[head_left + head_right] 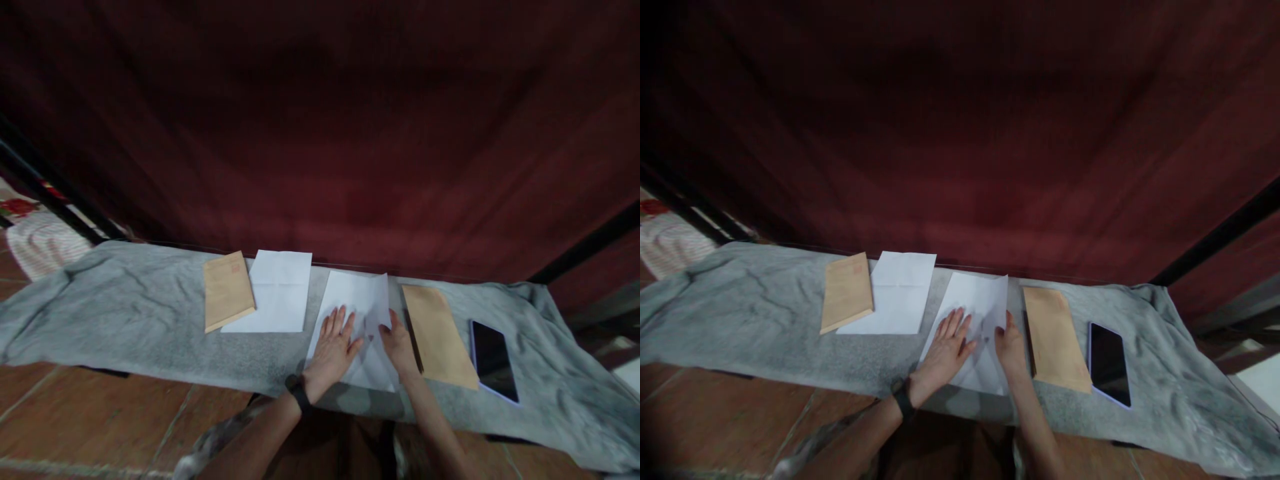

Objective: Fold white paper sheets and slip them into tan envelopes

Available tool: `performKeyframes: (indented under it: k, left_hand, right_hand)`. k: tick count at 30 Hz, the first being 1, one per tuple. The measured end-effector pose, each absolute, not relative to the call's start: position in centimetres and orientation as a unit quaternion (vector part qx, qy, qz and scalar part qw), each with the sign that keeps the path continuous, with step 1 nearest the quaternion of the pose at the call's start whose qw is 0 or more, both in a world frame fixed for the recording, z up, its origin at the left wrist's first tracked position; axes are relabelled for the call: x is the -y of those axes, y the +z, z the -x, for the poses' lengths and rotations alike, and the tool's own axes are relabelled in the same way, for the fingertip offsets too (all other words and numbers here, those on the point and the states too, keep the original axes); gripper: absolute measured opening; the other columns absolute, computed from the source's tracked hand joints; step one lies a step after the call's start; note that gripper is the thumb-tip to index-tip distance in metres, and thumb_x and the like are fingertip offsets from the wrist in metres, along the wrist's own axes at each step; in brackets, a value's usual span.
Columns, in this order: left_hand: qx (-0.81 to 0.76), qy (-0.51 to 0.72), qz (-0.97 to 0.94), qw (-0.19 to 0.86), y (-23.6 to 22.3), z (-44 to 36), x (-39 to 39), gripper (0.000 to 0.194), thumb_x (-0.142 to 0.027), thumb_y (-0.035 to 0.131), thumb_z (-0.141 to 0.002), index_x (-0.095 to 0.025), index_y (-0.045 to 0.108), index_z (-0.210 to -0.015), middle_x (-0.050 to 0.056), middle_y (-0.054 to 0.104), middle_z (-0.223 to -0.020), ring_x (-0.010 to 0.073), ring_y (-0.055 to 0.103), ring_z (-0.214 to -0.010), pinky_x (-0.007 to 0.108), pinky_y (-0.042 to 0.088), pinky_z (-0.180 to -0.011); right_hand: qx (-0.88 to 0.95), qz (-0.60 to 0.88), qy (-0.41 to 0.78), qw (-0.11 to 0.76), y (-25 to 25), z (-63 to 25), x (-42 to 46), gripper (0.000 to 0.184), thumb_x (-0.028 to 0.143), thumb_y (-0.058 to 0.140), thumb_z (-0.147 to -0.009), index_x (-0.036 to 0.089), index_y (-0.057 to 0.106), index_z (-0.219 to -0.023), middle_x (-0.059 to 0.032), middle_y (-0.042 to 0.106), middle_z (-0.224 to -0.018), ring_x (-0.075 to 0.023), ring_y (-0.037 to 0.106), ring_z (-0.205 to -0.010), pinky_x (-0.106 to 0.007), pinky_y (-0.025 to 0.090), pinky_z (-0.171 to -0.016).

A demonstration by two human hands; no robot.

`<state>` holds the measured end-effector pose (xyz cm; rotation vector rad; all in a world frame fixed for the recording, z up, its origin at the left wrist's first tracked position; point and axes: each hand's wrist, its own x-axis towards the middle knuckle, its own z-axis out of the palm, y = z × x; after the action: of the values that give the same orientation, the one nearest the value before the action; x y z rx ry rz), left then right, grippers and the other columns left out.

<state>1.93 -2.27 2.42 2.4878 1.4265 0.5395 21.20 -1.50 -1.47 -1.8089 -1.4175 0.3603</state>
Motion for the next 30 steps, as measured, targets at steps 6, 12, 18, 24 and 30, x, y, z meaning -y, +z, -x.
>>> performKeyframes:
  k: [6,12,18,24,30]
  left_hand:
    - [-0.466,0.134,-0.874,0.018,-1.2,-1.6,2.1,0.062,-0.047,0.038,-0.104,-0.012,0.036,-0.156,0.018,0.033,-0.165,0.0301,0.026,-0.155,0.054,0.026,-0.124]
    - [-0.459,0.125,-0.880,-0.007,-2.5,-1.5,1.8,0.061,-0.017,0.037,-0.098,-0.013,0.030,-0.159,0.015,0.036,-0.164,0.0246,0.028,-0.154,0.048,0.027,-0.125]
    - [-0.509,0.154,-0.847,-0.001,-2.2,0.5,1.4,0.058,-0.029,0.029,-0.104,-0.006,0.030,-0.157,0.018,0.037,-0.163,0.0246,0.025,-0.155,0.046,0.028,-0.125]
    - [-0.539,0.157,-0.827,0.005,-1.9,2.3,1.7,0.061,-0.038,0.031,-0.105,-0.004,0.034,-0.156,0.020,0.035,-0.163,0.0275,0.026,-0.155,0.047,0.026,-0.126]
    - [-0.549,0.162,-0.819,0.048,-0.8,2.6,1.8,0.058,-0.032,0.039,-0.103,-0.005,0.037,-0.154,0.022,0.036,-0.162,0.0316,0.033,-0.152,0.051,0.032,-0.123]
  right_hand:
    - [0.618,0.712,-0.007,0.334,-0.5,-18.4,2.2,0.053,0.029,0.036,-0.101,0.009,0.045,-0.150,-0.0230,0.051,-0.150,-0.0328,0.050,-0.137,-0.052,0.044,-0.110]
    - [0.723,0.644,0.033,0.249,-2.3,-12.9,3.3,0.053,0.031,0.022,-0.108,0.013,0.048,-0.151,-0.0127,0.051,-0.155,-0.0233,0.043,-0.146,-0.046,0.032,-0.122]
    - [0.725,0.654,-0.058,0.211,-2.6,-14.9,4.5,0.054,0.034,0.030,-0.108,0.009,0.045,-0.153,-0.0175,0.045,-0.158,-0.0278,0.041,-0.147,-0.049,0.031,-0.121]
    - [0.707,0.672,-0.089,0.200,-2.7,-17.7,5.6,0.058,0.041,0.033,-0.108,0.010,0.040,-0.156,-0.0191,0.043,-0.159,-0.0312,0.043,-0.146,-0.051,0.033,-0.119]
    - [0.683,0.695,-0.098,0.202,-2.9,-19.0,6.2,0.063,0.045,0.032,-0.107,0.005,0.039,-0.155,-0.0238,0.041,-0.159,-0.0338,0.042,-0.146,-0.052,0.035,-0.118]
